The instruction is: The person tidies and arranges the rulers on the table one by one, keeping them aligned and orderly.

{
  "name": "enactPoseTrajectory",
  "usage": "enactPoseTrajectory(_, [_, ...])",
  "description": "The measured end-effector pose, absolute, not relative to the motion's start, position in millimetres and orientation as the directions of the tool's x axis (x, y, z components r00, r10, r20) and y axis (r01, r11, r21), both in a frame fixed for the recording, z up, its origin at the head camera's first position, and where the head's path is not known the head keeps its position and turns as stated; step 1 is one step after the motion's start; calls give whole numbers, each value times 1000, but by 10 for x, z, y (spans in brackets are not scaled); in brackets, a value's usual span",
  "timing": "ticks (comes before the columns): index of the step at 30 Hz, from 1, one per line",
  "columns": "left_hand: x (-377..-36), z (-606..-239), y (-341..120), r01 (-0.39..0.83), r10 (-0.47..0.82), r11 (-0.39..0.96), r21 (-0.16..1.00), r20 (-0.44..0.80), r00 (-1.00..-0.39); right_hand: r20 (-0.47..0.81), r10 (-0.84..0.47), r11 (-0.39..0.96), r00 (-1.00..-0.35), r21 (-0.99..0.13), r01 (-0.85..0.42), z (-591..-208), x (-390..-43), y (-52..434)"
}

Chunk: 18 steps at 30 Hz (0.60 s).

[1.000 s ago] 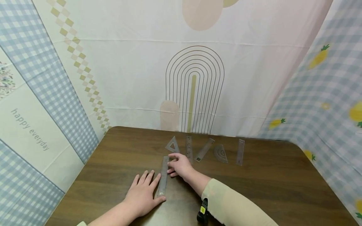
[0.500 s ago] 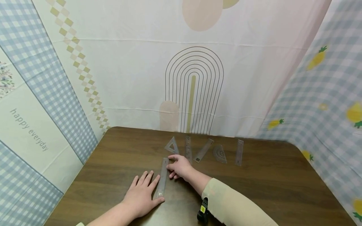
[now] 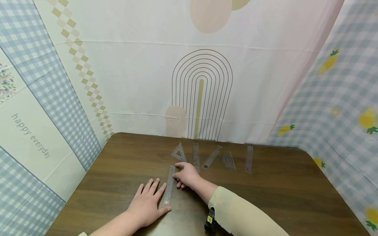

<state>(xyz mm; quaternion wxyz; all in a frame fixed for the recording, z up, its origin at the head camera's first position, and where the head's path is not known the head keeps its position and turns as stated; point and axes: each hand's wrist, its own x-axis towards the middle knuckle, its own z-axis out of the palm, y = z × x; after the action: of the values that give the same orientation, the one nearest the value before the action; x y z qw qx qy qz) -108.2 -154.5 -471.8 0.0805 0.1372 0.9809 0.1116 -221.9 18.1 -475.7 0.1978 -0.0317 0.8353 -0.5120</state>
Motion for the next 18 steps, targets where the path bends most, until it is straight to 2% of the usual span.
enactPoseTrajectory(6, [-1089, -4777, -1559, 255, 289, 935, 245, -111, -951, -272, -270, 572, -924, -817, 73, -4777, -2213, 177])
enactPoseTrajectory(18, [-1085, -4725, -1546, 256, 290, 942, 216, -144, -946, -255, -281, 612, -925, -791, 32, -4765, -2185, 190])
